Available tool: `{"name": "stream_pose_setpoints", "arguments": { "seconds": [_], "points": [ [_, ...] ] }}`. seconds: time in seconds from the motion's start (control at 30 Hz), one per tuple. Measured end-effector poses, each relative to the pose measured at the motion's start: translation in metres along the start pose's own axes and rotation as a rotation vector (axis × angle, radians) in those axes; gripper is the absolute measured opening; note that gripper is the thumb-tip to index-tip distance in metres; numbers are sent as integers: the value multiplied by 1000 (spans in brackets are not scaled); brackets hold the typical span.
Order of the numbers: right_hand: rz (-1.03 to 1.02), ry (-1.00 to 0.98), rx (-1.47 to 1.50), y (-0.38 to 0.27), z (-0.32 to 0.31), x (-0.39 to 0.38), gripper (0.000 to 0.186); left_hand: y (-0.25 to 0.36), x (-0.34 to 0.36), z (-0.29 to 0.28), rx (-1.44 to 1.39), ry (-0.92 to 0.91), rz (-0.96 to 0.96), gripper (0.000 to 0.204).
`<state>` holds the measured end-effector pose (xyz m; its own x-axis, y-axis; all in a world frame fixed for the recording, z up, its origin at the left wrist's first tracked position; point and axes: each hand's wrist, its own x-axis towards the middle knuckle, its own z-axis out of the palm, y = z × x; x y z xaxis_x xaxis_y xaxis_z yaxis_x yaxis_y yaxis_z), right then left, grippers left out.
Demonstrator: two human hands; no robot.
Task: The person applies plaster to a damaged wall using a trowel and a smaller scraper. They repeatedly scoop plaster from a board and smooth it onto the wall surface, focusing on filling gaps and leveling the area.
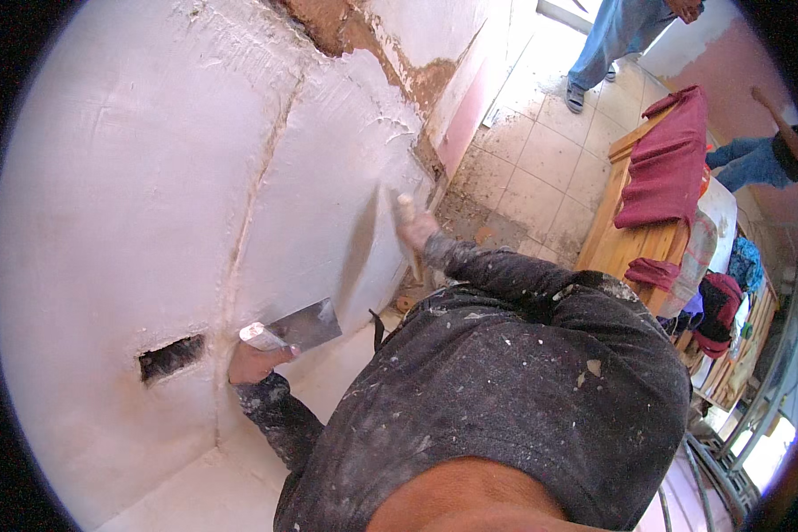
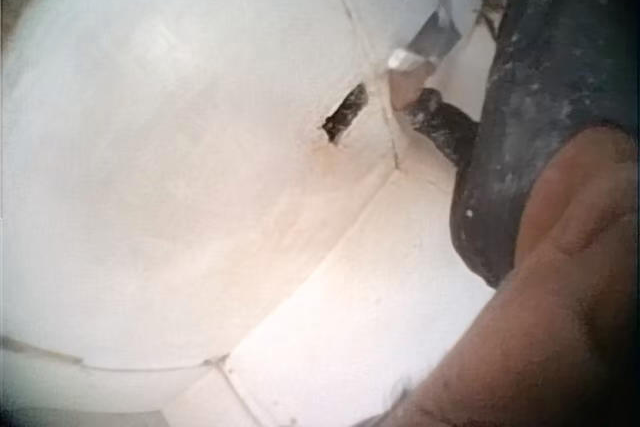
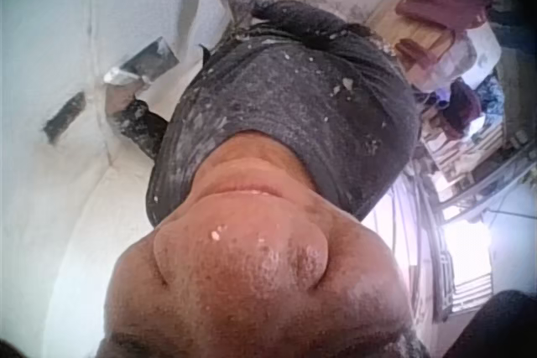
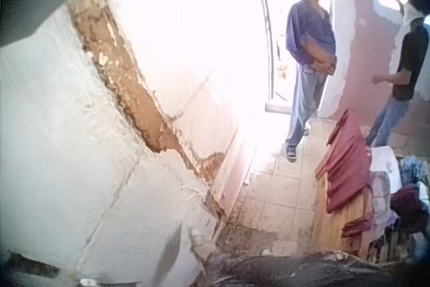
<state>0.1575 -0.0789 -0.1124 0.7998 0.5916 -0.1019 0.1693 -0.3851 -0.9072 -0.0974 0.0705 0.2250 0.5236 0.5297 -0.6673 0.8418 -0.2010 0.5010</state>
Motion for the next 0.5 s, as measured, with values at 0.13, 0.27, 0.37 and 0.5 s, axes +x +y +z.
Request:
{"name": "stream_pose_setpoints", "arguments": {
  "seconds": [0.13,0.27,0.37,0.5],
  "points": [
    [547,65,918,29,-42,87,24,17,-11,7,131,104,-8,45],
    [208,130,799,-87,-66,114,24,-19,8,2,-29,73,128,37],
    [195,82,420,-188,-94,49,22,-32,15,-2,121,17,271,40],
    [-478,-8,-16,-148,-87,-16,13,-9,3,8,-125,59,137,39]
  ]
}}
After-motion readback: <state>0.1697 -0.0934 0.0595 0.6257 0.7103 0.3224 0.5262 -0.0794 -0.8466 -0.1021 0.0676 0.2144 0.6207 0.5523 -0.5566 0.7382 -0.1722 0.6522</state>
